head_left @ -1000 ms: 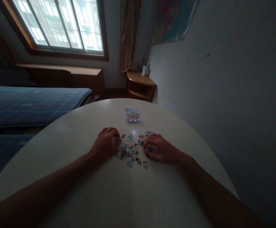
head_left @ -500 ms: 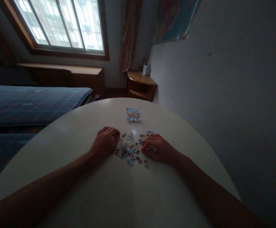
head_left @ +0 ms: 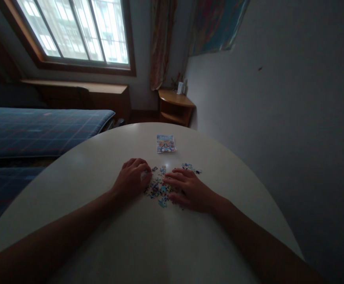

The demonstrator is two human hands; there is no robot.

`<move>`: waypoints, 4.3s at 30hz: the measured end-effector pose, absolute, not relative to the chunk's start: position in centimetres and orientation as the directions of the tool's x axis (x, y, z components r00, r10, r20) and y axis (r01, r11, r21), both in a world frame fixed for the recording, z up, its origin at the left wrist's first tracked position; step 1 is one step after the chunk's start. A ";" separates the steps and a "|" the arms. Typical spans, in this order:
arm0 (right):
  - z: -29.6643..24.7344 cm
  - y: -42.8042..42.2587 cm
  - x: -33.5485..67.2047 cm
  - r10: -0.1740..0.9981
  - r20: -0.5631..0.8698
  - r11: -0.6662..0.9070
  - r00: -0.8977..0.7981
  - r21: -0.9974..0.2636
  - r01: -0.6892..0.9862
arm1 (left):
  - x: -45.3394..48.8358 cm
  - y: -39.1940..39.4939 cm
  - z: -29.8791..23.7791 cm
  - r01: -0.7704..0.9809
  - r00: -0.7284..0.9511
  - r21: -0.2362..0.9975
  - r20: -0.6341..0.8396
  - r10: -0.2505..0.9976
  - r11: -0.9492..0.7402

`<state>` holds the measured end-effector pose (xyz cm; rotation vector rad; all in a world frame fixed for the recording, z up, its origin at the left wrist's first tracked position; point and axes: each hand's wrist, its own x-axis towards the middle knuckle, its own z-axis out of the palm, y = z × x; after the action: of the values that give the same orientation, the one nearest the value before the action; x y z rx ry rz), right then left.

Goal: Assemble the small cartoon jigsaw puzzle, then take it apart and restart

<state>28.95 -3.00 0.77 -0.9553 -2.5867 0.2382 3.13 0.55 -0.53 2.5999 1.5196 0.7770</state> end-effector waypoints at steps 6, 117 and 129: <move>1.1 -3.2 28.8 0.675 0.262 0.738 -0.690 -0.262 0.622 | 3.2 0.4 -0.4 0.799 0.397 0.299 0.390 0.831 -0.522; 0.8 -2.7 28.4 0.725 0.445 0.666 -0.526 -0.259 0.699 | 0.7 1.7 2.4 0.823 0.477 0.356 -0.013 0.879 -0.442; 0.8 -3.1 28.2 0.645 0.450 0.754 -0.617 -0.245 0.609 | 2.0 0.5 3.9 0.824 0.501 0.274 0.058 0.864 -0.496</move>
<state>28.22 -3.10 0.76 -0.9438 -2.4289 0.0920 2.02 0.48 3.90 2.5334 1.4461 0.2774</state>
